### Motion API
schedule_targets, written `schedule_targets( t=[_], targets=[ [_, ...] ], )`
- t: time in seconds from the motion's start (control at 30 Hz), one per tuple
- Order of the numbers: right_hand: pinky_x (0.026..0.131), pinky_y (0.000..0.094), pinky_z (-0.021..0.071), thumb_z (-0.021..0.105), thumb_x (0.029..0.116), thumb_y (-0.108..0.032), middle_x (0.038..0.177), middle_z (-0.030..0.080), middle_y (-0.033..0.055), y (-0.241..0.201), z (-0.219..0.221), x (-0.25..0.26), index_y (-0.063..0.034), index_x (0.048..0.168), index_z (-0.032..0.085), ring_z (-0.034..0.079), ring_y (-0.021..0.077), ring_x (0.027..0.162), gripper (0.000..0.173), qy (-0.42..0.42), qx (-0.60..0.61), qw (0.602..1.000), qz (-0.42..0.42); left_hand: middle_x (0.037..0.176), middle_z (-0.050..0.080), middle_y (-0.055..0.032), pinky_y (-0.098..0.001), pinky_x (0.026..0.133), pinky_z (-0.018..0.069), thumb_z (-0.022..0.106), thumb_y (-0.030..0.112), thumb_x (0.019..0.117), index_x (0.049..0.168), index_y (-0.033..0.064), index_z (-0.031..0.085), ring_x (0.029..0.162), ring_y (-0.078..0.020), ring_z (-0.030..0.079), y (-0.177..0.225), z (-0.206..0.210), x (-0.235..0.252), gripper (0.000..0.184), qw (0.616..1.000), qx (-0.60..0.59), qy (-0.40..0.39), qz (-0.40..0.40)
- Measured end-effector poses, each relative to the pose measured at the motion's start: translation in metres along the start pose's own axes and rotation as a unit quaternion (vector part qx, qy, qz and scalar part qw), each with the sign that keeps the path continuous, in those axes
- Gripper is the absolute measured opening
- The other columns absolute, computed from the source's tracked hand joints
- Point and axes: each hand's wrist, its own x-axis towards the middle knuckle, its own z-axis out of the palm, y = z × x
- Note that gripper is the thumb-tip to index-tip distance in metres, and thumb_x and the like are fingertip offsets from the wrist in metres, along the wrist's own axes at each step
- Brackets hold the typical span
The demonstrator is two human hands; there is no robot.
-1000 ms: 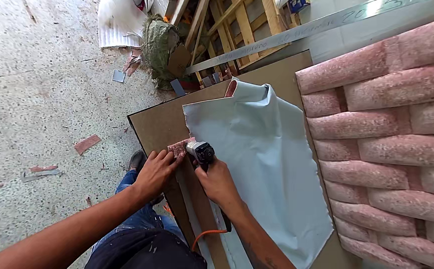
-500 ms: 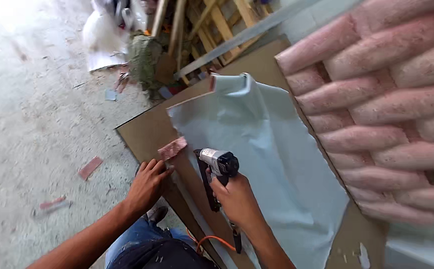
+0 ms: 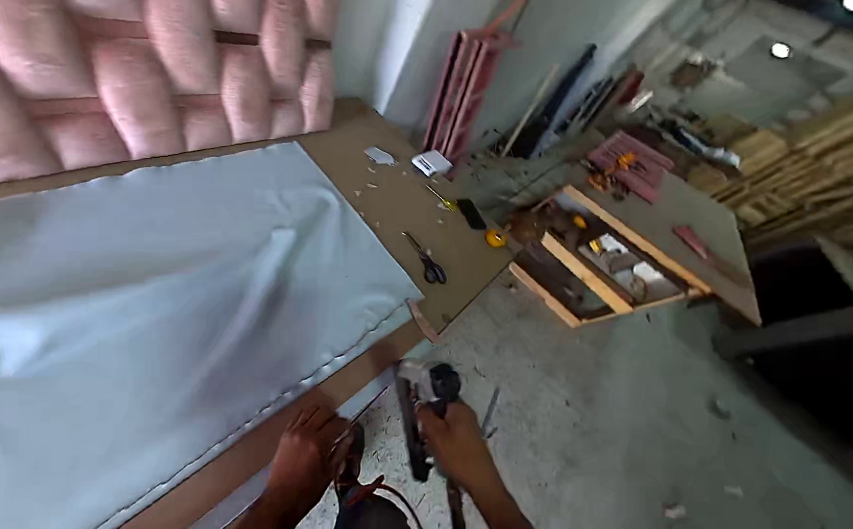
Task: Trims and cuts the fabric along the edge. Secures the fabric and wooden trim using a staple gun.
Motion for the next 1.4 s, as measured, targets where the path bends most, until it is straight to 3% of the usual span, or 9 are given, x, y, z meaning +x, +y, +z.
schedule_targets(
  t=[0.2, 0.37, 0.43, 0.57, 0.7, 0.9, 1.03, 1.2, 1.4],
  targets=[
    [0.091, 0.0596, 0.0552, 0.066, 0.0965, -0.031, 0.123, 0.064, 0.0230, 0.101, -0.113, 0.207, -0.0016, 0.133, 0.060, 0.067, 0.0380, 0.106, 0.047, 0.052, -0.138, 0.989, 0.011, 0.130, 0.068, -0.0062, -0.0474, 0.109, 0.0473, 0.058, 0.034, 0.1010, 0.131, 0.0225, 0.070, 0.126, -0.0266, 0.060, 0.057, 0.093, 0.195, 0.034, 0.994, 0.015, -0.106, 0.021],
    [0.086, 0.0586, 0.0588, 0.067, 0.0936, -0.020, 0.142, 0.050, 0.0271, 0.134, -0.129, 0.359, -0.0028, 0.144, 0.051, 0.066, 0.0428, 0.109, 0.056, 0.058, -0.170, 0.984, -0.014, 0.138, 0.060, -0.0086, -0.0519, 0.107, 0.0444, 0.061, 0.037, 0.0970, 0.146, 0.0397, 0.056, 0.128, -0.0279, 0.055, 0.075, 0.163, 0.298, 0.050, 0.966, 0.102, -0.238, 0.027],
    [0.088, 0.0556, 0.0589, 0.069, 0.0924, -0.017, 0.142, 0.048, 0.0266, 0.138, -0.129, 0.387, -0.0016, 0.142, 0.052, 0.065, 0.0416, 0.112, 0.055, 0.059, -0.170, 0.983, -0.024, 0.140, 0.061, -0.0062, -0.0518, 0.108, 0.0438, 0.057, 0.041, 0.0984, 0.142, 0.0384, 0.061, 0.131, -0.0255, 0.055, 0.075, 0.182, 0.316, 0.044, 0.958, 0.116, -0.260, 0.038],
    [0.089, 0.0580, 0.0576, 0.075, 0.0864, -0.014, 0.147, 0.043, 0.0275, 0.146, -0.116, 0.438, -0.0006, 0.142, 0.052, 0.061, 0.0446, 0.118, 0.062, 0.058, -0.160, 0.985, -0.023, 0.112, 0.072, 0.0054, -0.0402, 0.098, 0.0519, 0.054, 0.026, 0.1013, 0.111, 0.0271, 0.079, 0.109, -0.0112, 0.064, 0.046, 0.208, 0.314, 0.027, 0.991, -0.035, -0.111, 0.061],
    [0.109, 0.0548, 0.0473, 0.069, 0.0941, -0.020, 0.146, 0.052, 0.0168, 0.154, -0.118, 0.400, -0.0082, 0.139, 0.061, 0.050, 0.0371, 0.135, 0.048, 0.087, -0.081, 0.989, -0.089, 0.112, 0.070, 0.0059, -0.0304, 0.091, 0.0581, 0.062, 0.021, 0.0995, 0.108, 0.0243, 0.079, 0.104, -0.0066, 0.065, 0.035, 0.214, 0.312, 0.020, 0.989, -0.115, -0.071, 0.056],
    [0.083, 0.0490, 0.0586, 0.064, 0.0915, -0.061, 0.097, 0.074, 0.0019, 0.195, -0.044, 0.230, -0.0147, 0.122, 0.068, 0.071, 0.0191, 0.089, 0.056, -0.145, 0.159, 0.963, 0.163, 0.113, 0.070, 0.0038, -0.0380, 0.098, 0.0541, 0.063, 0.021, 0.0995, 0.111, 0.0272, 0.079, 0.111, -0.0116, 0.063, 0.028, 0.208, 0.308, 0.020, 0.989, -0.090, -0.085, 0.082],
    [0.073, 0.0375, 0.0567, 0.057, 0.1012, -0.043, 0.078, 0.069, -0.0011, 0.191, -0.026, 0.244, -0.0115, 0.098, 0.073, 0.066, 0.0119, 0.072, 0.035, -0.142, 0.241, 0.946, 0.161, 0.113, 0.070, 0.0020, -0.0387, 0.099, 0.0529, 0.061, 0.019, 0.0990, 0.109, 0.0223, 0.080, 0.113, -0.0132, 0.063, 0.028, 0.212, 0.307, 0.021, 0.989, -0.067, -0.075, 0.107],
    [0.080, 0.0487, 0.0566, 0.054, 0.1052, -0.037, 0.091, 0.071, 0.0058, 0.154, -0.056, 0.272, -0.0150, 0.110, 0.074, 0.068, 0.0209, 0.084, 0.030, -0.170, 0.150, 0.969, 0.099, 0.113, 0.070, -0.0031, -0.0432, 0.100, 0.0523, 0.068, 0.034, 0.0913, 0.096, 0.0155, 0.078, 0.112, -0.0194, 0.063, 0.029, 0.213, 0.308, 0.021, 0.989, -0.032, -0.060, 0.129],
    [0.071, 0.0458, 0.0589, 0.057, 0.1034, -0.044, 0.084, 0.070, 0.0031, 0.168, -0.080, 0.275, -0.0156, 0.108, 0.073, 0.068, 0.0185, 0.074, 0.032, -0.112, 0.137, 0.980, 0.088, 0.121, 0.068, -0.0026, -0.0478, 0.100, 0.0512, 0.072, 0.071, 0.0799, 0.104, 0.0207, 0.077, 0.116, -0.0231, 0.061, 0.036, 0.209, 0.306, 0.055, 0.990, 0.049, -0.092, 0.095]
  ],
)
